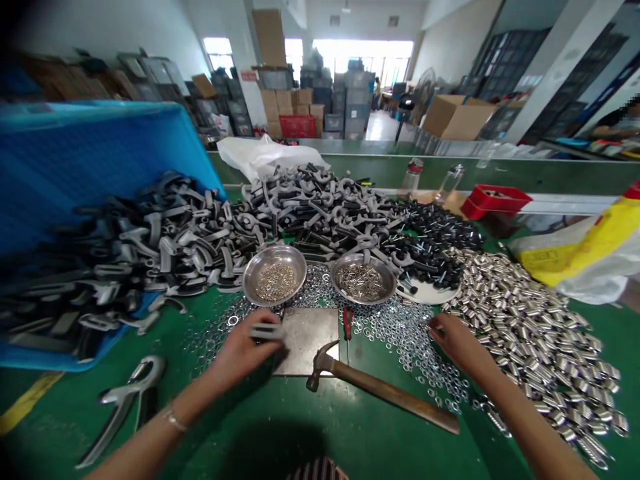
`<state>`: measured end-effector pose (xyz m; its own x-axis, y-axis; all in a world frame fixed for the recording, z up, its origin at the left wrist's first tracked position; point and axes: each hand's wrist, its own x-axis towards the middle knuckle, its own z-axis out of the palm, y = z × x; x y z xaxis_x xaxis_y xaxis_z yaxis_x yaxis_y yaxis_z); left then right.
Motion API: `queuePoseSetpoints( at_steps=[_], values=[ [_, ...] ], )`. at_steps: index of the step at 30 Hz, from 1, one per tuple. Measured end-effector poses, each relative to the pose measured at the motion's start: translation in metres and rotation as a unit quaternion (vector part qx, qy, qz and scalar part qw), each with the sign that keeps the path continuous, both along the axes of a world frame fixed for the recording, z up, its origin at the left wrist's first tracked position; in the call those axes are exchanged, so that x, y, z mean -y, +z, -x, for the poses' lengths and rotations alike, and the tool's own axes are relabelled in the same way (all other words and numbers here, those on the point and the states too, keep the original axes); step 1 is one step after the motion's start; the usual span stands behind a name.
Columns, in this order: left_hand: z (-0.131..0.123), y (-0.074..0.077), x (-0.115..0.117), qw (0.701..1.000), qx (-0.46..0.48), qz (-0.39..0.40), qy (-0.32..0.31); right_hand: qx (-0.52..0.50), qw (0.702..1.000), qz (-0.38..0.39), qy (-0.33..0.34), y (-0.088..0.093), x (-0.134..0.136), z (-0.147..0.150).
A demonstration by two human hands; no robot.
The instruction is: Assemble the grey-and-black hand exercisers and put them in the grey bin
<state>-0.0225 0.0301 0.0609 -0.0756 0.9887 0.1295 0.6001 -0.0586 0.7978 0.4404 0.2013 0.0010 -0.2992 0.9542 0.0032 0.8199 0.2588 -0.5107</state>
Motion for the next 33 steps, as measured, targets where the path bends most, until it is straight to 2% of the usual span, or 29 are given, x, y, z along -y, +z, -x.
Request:
queuePoseSetpoints(
  at_steps=[2, 3, 4, 7, 9, 11, 14, 16, 19, 21, 22, 25, 26, 28, 30, 33],
  values=[
    [-0.055, -0.004, -0.021, 0.980, -0.123, -0.026, -0.153, -0.022, 1.000, 0.009, 0.000, -0.001, 0.004, 0.004],
    [-0.079, -0.008, -0.034, 0.957, -0.174, -0.056, -0.225, -0.035, 0.999, 0.013, -0.005, -0.001, 0.006, 0.005],
    [-0.100, -0.012, -0.047, 0.934, -0.219, -0.083, -0.268, -0.051, 0.998, 0.017, -0.013, 0.000, 0.008, 0.005],
    [-0.147, -0.029, -0.078, 0.875, -0.343, -0.127, -0.316, -0.111, 0.992, 0.035, -0.051, 0.005, 0.017, 0.006],
    [-0.163, -0.039, -0.090, 0.857, -0.384, -0.131, -0.318, -0.164, 0.982, 0.060, -0.072, 0.007, 0.026, 0.011],
    [-0.169, -0.047, -0.094, 0.856, -0.393, -0.127, -0.311, -0.222, 0.968, 0.092, -0.076, 0.007, 0.037, 0.019],
    [-0.167, -0.051, -0.096, 0.873, -0.394, -0.108, -0.265, -0.309, 0.938, 0.140, -0.069, 0.008, 0.055, 0.038],
    [-0.158, -0.048, -0.097, 0.888, -0.393, -0.089, -0.224, -0.409, 0.888, 0.196, -0.079, 0.010, 0.066, 0.051],
    [-0.142, -0.036, -0.098, 0.906, -0.386, -0.071, -0.156, -0.563, 0.774, 0.269, -0.111, 0.014, 0.083, 0.066],
    [-0.133, -0.028, -0.096, 0.914, -0.371, -0.075, -0.142, -0.612, 0.729, 0.278, -0.130, 0.016, 0.094, 0.073],
    [-0.132, -0.026, -0.094, 0.914, -0.362, -0.081, -0.166, -0.625, 0.716, 0.278, -0.138, 0.017, 0.099, 0.076],
    [-0.140, -0.031, -0.087, 0.881, -0.349, -0.096, -0.304, -0.636, 0.701, 0.280, -0.159, 0.017, 0.110, 0.086],
    [-0.147, -0.035, -0.086, 0.871, -0.350, -0.092, -0.333, -0.634, 0.702, 0.281, -0.165, 0.016, 0.111, 0.090],
    [-0.161, -0.044, -0.088, 0.872, -0.350, -0.076, -0.334, -0.629, 0.705, 0.277, -0.175, 0.014, 0.112, 0.098],
    [-0.172, -0.050, -0.093, 0.887, -0.339, -0.060, -0.309, -0.629, 0.709, 0.260, -0.183, 0.013, 0.111, 0.104],
    [-0.179, -0.049, -0.100, 0.905, -0.312, -0.043, -0.285, -0.638, 0.708, 0.231, -0.193, 0.011, 0.108, 0.108]
  ],
)
